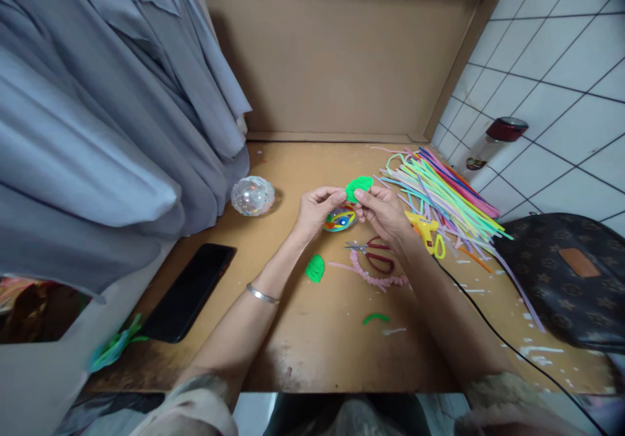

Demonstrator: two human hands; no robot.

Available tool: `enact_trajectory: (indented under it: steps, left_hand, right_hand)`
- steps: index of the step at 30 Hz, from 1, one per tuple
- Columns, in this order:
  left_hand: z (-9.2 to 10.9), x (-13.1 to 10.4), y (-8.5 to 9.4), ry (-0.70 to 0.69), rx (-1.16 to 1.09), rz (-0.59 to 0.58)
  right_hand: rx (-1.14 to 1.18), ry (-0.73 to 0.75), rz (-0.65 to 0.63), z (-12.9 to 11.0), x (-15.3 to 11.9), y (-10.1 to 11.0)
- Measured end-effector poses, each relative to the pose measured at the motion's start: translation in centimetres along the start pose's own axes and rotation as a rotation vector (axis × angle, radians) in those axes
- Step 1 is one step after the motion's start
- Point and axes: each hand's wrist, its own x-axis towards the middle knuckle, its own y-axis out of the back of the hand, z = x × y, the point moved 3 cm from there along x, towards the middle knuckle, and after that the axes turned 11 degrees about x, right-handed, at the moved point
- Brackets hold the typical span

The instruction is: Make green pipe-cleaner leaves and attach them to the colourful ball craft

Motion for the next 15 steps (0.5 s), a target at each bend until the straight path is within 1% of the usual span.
enact_trajectory:
  steps: [7, 15]
  left_hand:
    - [-0.71, -0.1, -0.15, 0.038, -0.07, -0.002]
    - [-0.52, -0.34, -0.31, 0.05, -0.081, -0.022]
  right_hand:
    - [-0.004, 0.037, 0.005, -0.2, -0.29, -0.44]
    - [-0.026, 0.048, -0.02, -0.08, -0.34, -0.35]
